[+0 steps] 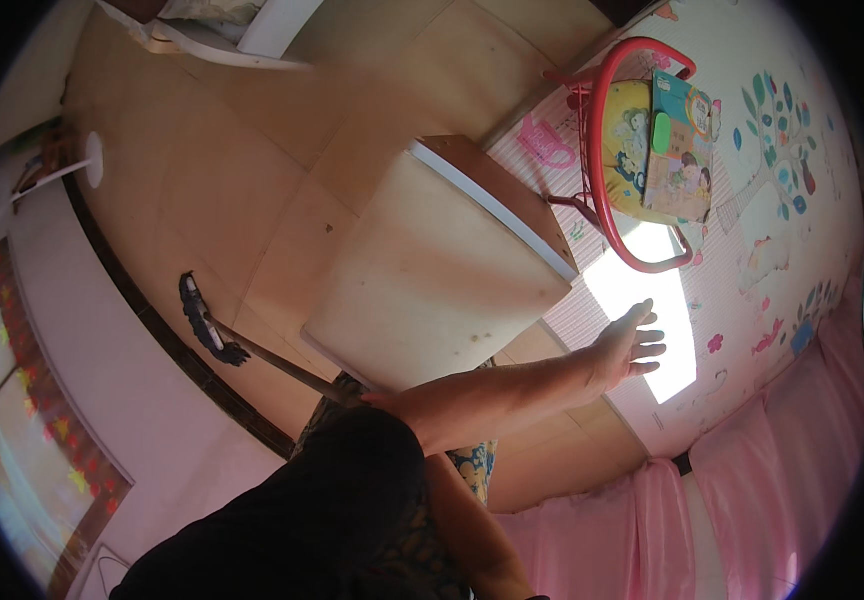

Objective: The person mops a tiled floor using a mop and water from a plastic bottle, then picks up a small paper slip by hand.

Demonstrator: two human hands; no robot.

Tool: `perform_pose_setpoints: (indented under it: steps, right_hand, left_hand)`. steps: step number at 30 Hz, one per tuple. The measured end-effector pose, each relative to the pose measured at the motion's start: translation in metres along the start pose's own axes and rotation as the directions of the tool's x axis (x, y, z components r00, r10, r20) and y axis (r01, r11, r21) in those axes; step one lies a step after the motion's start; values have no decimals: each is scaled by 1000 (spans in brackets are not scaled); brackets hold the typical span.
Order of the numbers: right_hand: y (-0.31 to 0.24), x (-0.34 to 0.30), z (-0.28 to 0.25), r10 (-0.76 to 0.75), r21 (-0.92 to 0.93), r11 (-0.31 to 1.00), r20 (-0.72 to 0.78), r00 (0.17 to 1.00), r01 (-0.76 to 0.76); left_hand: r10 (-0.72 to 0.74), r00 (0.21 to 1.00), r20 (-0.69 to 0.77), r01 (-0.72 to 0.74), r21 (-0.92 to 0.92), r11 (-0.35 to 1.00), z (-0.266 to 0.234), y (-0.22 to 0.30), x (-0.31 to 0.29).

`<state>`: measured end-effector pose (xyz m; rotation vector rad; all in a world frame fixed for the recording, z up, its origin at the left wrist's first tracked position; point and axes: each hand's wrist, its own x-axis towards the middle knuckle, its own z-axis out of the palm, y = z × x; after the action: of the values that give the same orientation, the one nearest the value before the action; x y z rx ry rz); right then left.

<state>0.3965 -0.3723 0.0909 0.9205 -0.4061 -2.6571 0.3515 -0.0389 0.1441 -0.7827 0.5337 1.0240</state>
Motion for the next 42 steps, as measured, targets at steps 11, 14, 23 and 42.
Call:
perform_pose_setpoints:
  steps: [11, 14, 23, 42]
  right_hand:
    - [-34, -20, 81, -291, -761, 649, -234, 928, 11]
    - [-35, -14, 117, -291, -879, 476, -199, 936, -39]
    - [1, -7, 302, -201, -974, -225, 31, 979, -15]
    - [-5, -125, 318, -196, -705, -636, -244, 950, -313]
  left_hand:
    - [754, 580, -307, -388, 709, 588, -209, 153, -344]
    - [804, 156, -574, 33, 817, 576, -351, 142, -435]
    - [263, 294, -919, -582, 46, 812, -525, 67, -523]
    - [303, 521, -798, -782, -304, 544, -509, 48, -483]
